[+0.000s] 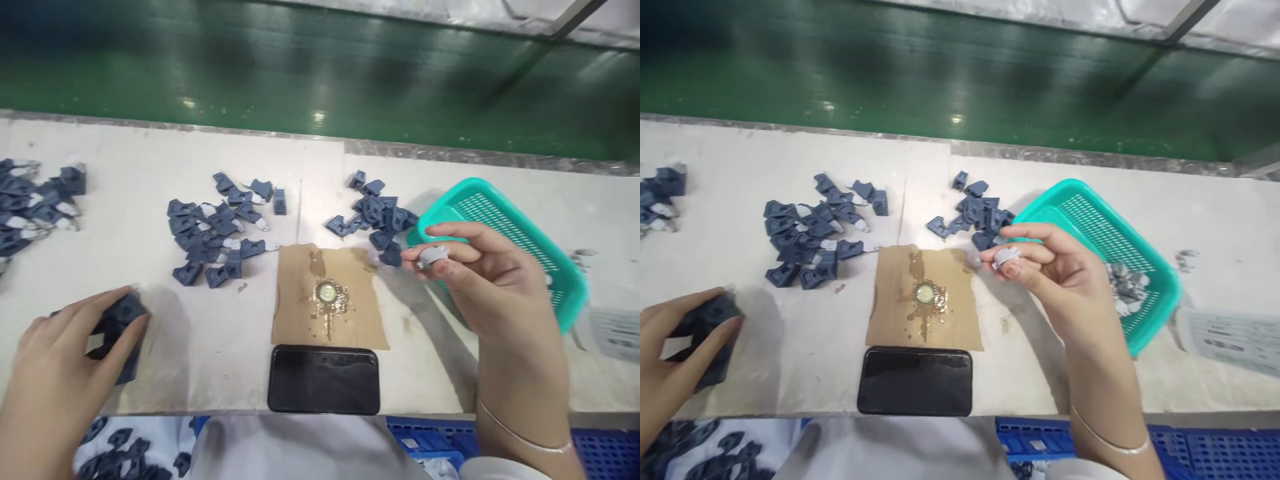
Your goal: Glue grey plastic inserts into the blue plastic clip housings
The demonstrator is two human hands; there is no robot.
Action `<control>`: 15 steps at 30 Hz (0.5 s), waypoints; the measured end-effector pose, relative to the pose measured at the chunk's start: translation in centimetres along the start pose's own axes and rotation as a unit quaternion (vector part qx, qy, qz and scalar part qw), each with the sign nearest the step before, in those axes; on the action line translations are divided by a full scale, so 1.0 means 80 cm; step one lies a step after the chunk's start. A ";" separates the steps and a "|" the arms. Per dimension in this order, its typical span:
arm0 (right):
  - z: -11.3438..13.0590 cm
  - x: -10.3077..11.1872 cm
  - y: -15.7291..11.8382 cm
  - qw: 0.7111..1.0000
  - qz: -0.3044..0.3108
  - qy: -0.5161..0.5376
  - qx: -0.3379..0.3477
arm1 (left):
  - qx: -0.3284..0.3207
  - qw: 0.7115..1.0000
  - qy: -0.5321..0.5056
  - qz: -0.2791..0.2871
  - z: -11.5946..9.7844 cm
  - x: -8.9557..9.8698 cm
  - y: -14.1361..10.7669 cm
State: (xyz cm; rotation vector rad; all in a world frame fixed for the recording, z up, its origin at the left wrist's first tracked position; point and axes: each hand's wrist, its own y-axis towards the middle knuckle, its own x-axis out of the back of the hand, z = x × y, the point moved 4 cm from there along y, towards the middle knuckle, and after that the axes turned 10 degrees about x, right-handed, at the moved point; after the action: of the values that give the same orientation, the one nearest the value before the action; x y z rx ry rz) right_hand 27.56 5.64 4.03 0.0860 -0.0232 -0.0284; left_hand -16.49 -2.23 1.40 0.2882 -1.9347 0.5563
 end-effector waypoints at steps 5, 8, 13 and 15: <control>-0.016 -0.030 -0.013 0.994 0.079 -0.081 0.001 | -0.063 0.991 0.018 -0.117 -0.030 0.013 -0.019; -0.029 -0.039 -0.015 0.986 0.113 -0.124 0.006 | -0.039 0.980 -0.075 -0.180 -0.034 0.016 -0.033; -0.036 -0.049 -0.015 0.966 0.162 -0.180 0.092 | -0.012 0.879 -0.476 -0.027 -0.068 -0.020 -0.052; -0.033 -0.052 -0.016 0.954 0.177 -0.204 0.126 | -0.001 0.819 -0.568 0.084 -0.089 -0.043 -0.055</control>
State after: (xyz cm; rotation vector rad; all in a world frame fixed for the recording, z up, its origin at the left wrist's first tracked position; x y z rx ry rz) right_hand 23.46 4.72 1.18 0.3305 -0.4569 0.3181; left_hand -7.48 -2.61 1.79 0.5255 -3.1500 0.5374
